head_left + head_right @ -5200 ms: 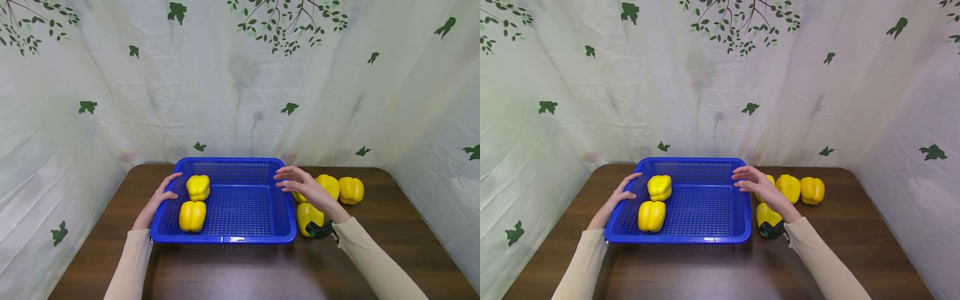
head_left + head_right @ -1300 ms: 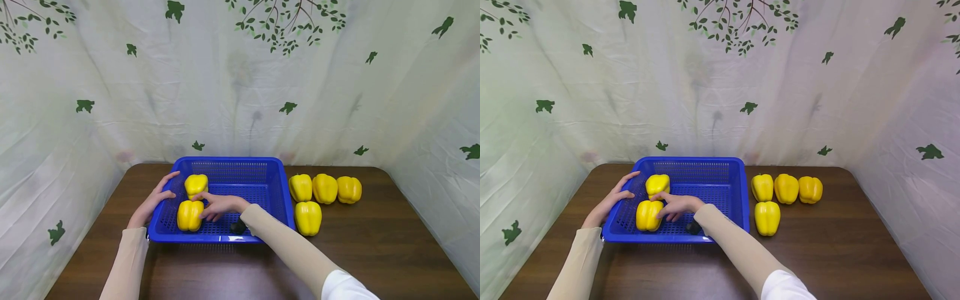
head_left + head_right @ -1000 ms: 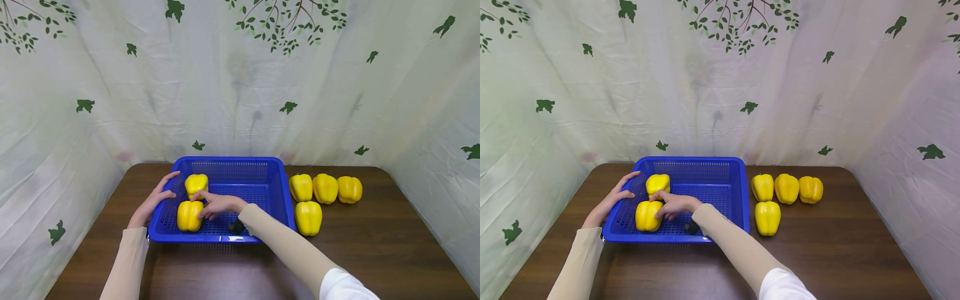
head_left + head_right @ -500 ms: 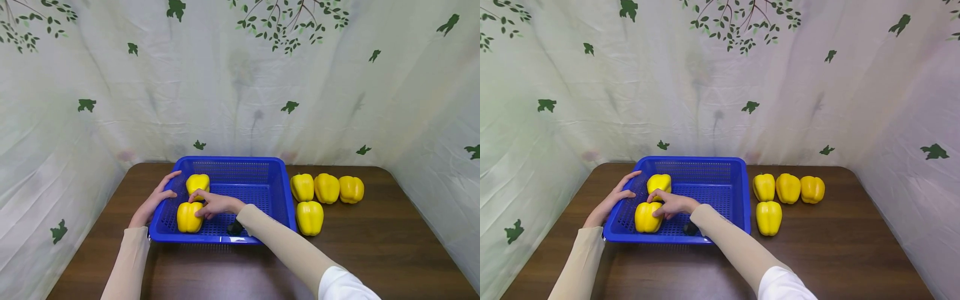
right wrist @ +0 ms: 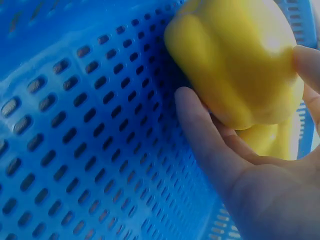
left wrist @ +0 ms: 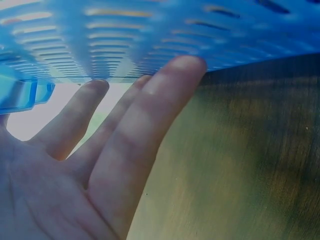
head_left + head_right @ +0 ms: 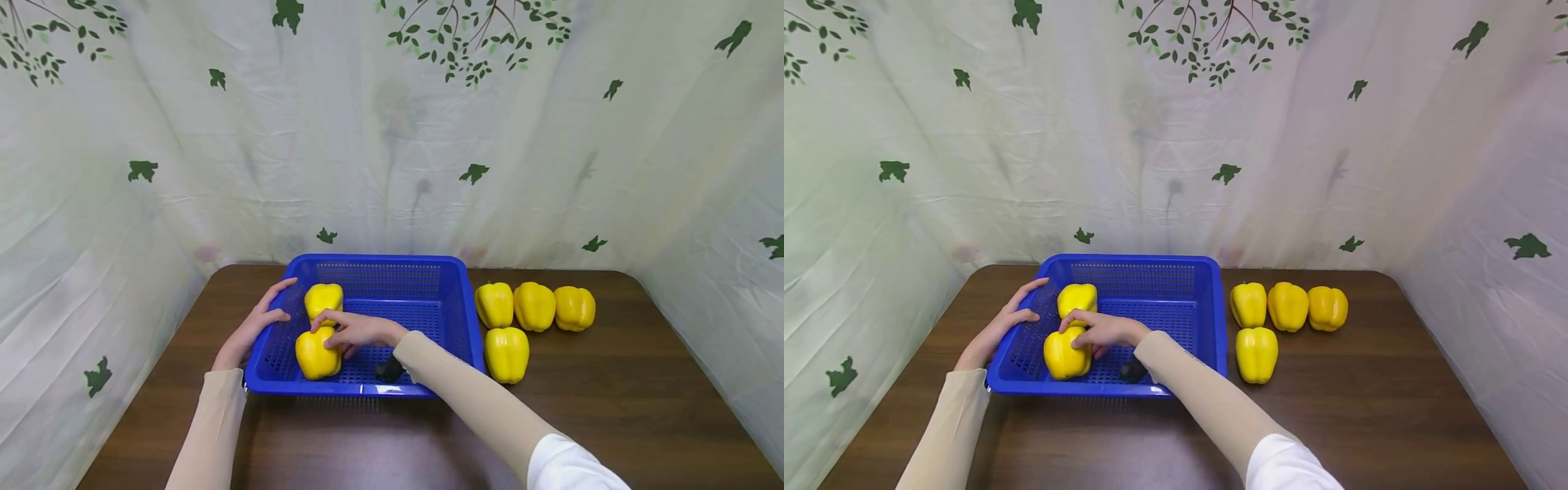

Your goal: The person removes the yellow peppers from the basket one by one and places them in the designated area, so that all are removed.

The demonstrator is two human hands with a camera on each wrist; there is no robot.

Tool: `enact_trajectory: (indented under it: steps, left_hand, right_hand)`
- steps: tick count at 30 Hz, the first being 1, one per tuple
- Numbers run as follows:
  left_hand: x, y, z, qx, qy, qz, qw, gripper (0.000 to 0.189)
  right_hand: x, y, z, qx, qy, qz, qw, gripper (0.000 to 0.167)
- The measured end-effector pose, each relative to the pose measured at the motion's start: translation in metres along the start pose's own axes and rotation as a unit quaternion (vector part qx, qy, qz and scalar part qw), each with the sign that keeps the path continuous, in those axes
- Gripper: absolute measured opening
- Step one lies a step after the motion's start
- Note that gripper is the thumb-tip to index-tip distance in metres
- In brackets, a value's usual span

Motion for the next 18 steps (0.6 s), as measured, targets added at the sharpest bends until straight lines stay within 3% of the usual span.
enact_trajectory:
  steps: [10,18]
  left_hand:
    - [0.001,-0.003,0.0,0.01,0.002,0.009,0.9999,0.067]
    - [0.0,-0.003,0.0,0.001,0.003,0.007,1.0,0.067]
  right_hand:
    - [0.007,0.007,0.007,0.017,0.007,-0.011,0.9998,0.037]
    - [0.014,0.009,0.016,-0.006,-0.008,0.004,0.9999,0.037]
Point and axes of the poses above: each hand's wrist, its own x-axis away from the middle knuckle, its own z-axis out of the back of the hand, y = z × x, the point moved 1 cm from there along -x, towards the middle knuckle, and after that the axes turned 6 degrees about -z, right-handed, at the moved point
